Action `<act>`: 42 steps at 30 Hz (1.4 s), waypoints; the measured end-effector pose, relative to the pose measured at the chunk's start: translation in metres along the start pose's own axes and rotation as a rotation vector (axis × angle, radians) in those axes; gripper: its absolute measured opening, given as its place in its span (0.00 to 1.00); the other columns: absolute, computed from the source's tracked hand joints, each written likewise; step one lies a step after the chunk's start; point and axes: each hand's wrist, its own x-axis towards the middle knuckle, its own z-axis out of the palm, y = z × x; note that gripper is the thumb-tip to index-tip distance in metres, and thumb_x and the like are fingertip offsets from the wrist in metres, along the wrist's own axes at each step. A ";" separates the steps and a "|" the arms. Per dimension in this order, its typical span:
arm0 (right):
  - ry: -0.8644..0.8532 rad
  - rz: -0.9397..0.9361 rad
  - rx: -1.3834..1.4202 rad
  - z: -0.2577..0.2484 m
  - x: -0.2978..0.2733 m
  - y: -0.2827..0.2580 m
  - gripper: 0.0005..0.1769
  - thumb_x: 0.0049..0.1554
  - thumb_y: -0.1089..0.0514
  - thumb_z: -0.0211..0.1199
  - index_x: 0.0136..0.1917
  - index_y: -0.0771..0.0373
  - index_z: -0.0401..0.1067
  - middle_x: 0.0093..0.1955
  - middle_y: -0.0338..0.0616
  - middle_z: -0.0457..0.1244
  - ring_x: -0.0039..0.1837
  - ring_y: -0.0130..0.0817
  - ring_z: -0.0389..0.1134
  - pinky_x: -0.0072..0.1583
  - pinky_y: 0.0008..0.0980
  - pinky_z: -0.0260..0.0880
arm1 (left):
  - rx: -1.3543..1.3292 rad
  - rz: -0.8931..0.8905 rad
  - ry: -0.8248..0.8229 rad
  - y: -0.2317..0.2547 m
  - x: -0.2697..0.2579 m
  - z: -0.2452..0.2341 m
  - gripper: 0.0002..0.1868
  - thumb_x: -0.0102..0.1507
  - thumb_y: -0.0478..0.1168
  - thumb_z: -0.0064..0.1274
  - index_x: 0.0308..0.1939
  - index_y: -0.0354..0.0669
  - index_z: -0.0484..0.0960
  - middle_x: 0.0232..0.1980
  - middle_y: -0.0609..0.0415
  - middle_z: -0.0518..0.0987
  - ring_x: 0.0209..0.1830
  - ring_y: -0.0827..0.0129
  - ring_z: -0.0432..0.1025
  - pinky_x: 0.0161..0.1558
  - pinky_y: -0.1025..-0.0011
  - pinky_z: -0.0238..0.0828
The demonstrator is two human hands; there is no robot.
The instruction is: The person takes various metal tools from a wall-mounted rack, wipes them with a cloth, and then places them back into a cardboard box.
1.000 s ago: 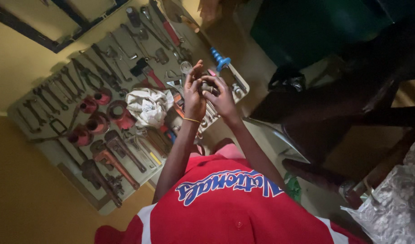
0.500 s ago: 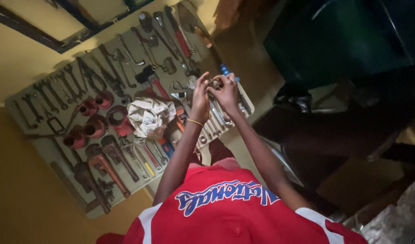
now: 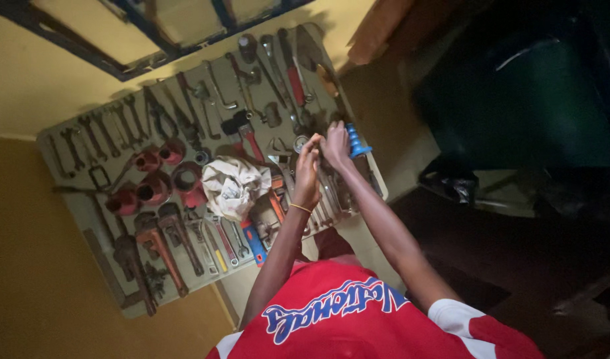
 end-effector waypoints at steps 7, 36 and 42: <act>0.115 -0.054 0.128 -0.031 -0.025 -0.025 0.23 0.56 0.60 0.68 0.59 0.77 0.68 0.59 0.68 0.61 0.58 0.63 0.68 0.57 0.51 0.70 | -0.013 0.045 -0.038 0.007 -0.002 -0.003 0.23 0.72 0.37 0.38 0.72 0.41 0.69 0.77 0.51 0.66 0.82 0.63 0.54 0.79 0.64 0.42; 0.214 0.245 1.275 -0.131 -0.224 -0.145 0.10 0.62 0.56 0.63 0.42 0.63 0.73 0.40 0.31 0.66 0.44 0.17 0.64 0.44 0.24 0.66 | 0.839 0.405 0.175 0.080 -0.085 -0.064 0.17 0.69 0.44 0.49 0.57 0.38 0.82 0.72 0.39 0.66 0.74 0.48 0.62 0.76 0.57 0.55; 0.252 0.181 1.178 -0.135 -0.251 -0.144 0.10 0.64 0.57 0.62 0.43 0.64 0.75 0.41 0.34 0.67 0.44 0.20 0.64 0.50 0.25 0.66 | 1.632 0.258 0.415 0.063 -0.059 -0.162 0.28 0.56 0.51 0.68 0.48 0.29 0.82 0.60 0.21 0.71 0.71 0.33 0.57 0.72 0.42 0.44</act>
